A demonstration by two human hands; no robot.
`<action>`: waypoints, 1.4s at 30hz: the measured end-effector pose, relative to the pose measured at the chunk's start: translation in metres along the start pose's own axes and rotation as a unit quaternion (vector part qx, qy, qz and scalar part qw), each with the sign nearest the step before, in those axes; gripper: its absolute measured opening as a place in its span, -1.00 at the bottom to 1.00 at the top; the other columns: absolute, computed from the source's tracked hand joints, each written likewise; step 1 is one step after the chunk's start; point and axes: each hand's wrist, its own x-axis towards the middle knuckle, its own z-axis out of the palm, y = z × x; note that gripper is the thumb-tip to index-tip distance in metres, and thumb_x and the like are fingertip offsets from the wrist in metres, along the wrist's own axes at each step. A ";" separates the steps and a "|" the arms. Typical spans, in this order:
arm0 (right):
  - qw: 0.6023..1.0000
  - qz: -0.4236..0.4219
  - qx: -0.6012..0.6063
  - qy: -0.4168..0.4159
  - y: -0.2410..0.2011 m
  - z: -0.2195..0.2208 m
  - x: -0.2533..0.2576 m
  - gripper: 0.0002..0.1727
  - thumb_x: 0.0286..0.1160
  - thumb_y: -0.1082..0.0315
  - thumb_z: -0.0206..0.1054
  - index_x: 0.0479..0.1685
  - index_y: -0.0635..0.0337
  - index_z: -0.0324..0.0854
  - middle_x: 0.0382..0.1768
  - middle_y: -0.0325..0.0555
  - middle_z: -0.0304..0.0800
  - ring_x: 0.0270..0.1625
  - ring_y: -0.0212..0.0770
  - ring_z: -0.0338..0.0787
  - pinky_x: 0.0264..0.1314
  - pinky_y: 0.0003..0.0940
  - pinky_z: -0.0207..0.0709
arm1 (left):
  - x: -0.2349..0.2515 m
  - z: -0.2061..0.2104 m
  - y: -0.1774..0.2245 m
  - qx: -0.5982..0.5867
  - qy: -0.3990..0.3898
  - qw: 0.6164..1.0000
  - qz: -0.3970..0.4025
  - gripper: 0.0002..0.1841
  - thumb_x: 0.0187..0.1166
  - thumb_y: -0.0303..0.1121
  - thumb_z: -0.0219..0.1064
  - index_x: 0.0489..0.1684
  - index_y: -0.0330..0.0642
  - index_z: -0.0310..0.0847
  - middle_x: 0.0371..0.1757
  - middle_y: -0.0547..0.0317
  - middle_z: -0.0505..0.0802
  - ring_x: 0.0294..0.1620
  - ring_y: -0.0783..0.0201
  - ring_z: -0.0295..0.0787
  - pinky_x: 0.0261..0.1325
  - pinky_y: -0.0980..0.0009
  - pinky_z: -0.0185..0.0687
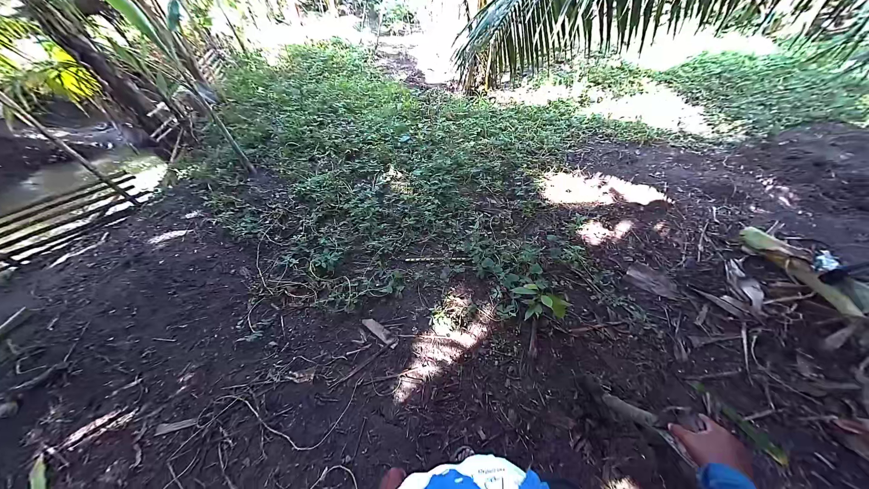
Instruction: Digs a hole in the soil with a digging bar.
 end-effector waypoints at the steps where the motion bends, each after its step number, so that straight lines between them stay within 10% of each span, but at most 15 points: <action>1: 1.000 0.003 0.008 0.008 -0.001 -0.001 0.000 -0.37 0.19 0.13 0.72 0.26 0.29 0.74 0.11 0.44 0.82 0.28 0.43 0.77 0.34 0.48 0.51 | -0.005 0.002 0.000 -0.003 0.011 1.000 -0.004 -0.57 0.83 -0.15 0.14 0.32 -0.34 0.69 0.39 -0.29 0.77 0.52 -0.17 0.65 0.59 -0.13 0.45; 42: 0.999 0.032 -0.016 -0.008 -0.020 -0.007 -0.033 -0.46 0.28 0.18 0.67 0.20 0.32 0.73 0.11 0.44 0.80 0.28 0.42 0.74 0.34 0.48 0.43 | -0.031 -0.011 0.004 -0.019 -0.021 0.999 -0.019 -0.65 0.82 -0.28 0.17 0.24 -0.41 0.69 0.29 -0.35 0.79 0.44 -0.19 0.69 0.54 -0.13 0.46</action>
